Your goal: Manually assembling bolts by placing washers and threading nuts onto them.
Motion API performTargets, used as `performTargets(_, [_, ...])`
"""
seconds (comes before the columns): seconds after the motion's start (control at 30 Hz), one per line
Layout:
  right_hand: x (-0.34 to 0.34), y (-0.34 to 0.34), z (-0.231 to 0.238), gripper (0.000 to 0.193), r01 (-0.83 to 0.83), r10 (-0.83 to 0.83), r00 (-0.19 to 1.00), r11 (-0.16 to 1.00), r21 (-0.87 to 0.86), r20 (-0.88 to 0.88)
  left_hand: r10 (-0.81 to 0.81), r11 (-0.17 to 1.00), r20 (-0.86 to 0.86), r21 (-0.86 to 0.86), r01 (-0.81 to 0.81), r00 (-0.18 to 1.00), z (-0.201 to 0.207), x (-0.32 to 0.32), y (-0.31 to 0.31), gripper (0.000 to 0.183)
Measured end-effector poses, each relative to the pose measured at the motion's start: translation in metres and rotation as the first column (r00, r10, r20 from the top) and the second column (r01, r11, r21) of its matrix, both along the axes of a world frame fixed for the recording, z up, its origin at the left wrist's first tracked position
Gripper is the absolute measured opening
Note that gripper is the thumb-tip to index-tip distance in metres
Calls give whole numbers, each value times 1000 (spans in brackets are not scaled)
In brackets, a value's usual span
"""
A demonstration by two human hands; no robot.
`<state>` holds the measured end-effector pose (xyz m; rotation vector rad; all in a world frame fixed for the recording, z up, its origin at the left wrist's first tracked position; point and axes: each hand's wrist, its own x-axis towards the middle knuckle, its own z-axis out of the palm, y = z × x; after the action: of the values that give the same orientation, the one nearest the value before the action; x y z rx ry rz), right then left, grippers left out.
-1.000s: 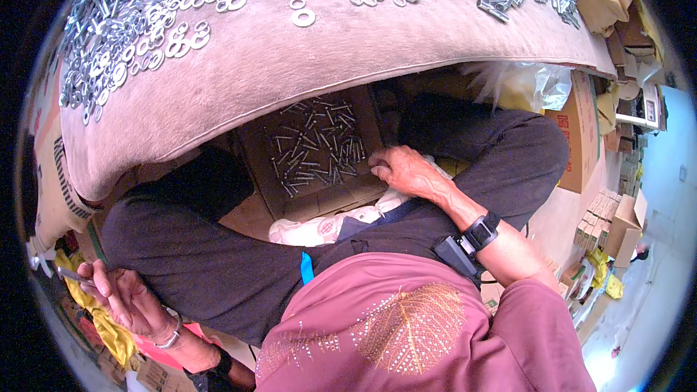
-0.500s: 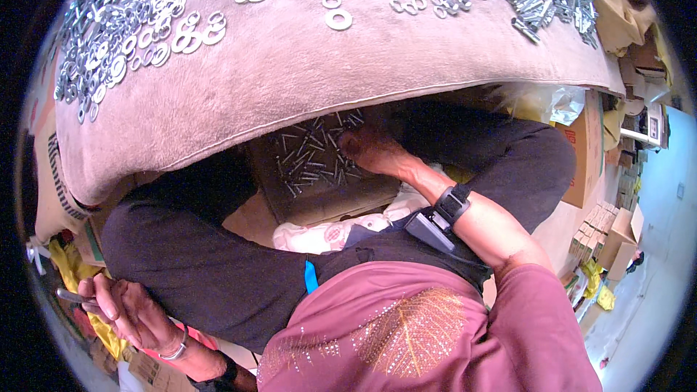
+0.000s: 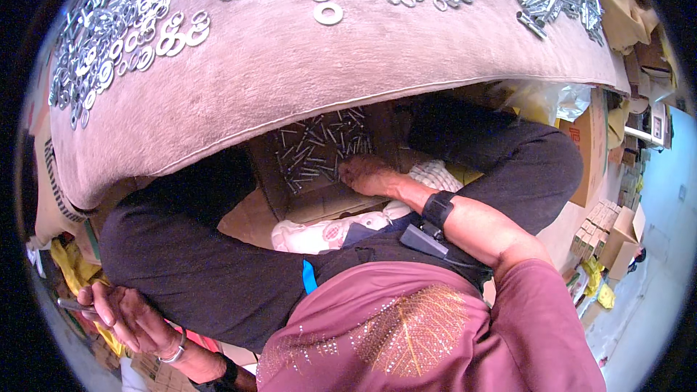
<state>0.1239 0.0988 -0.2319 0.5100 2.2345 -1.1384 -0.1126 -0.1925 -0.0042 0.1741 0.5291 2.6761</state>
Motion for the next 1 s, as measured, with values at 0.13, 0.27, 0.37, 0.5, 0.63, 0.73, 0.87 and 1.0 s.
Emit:
performTargets(0.13, [5, -5, -5, 22, -177, 174, 982, 984, 34, 69, 27, 999, 24, 18, -28, 999, 1, 1, -1, 16])
performTargets(0.27, [16, -6, -6, 30, -253, 254, 967, 966, -60, 27, 109, 991, 10, -74, -108, 994, 0, 3, -1, 16])
performTargets(0.37, [16, -14, 16, 38, -253, 275, 953, 953, -168, 129, 40, 996, -38, -83, -44, 998, -3, -1, -8, 18])
performTargets(0.5, [11, -20, 18, 40, -414, 425, 885, 905, -95, 189, 20, 995, -63, -93, -26, 998, -3, -1, -8, 22])
performTargets(0.63, [11, -27, 11, 32, -571, 566, 812, 821, -9, 140, -87, 988, -113, -137, 71, 990, -4, -3, -13, 27])
performTargets(0.73, [15, -33, 5, 24, -635, 628, 773, 766, 102, 93, -35, 981, -104, -194, 15, 994, -5, -2, -18, 28])
performTargets(0.87, [29, -36, -15, 22, -629, 664, 747, 721, 291, -33, -17, 981, -72, -192, 3, 997, -6, 0, -18, 28])
performTargets(1.0, [21, -32, 0, 22, -622, 627, 778, 756, 205, 46, -16, 984, -76, -177, 3, 997, -5, 4, -18, 28])
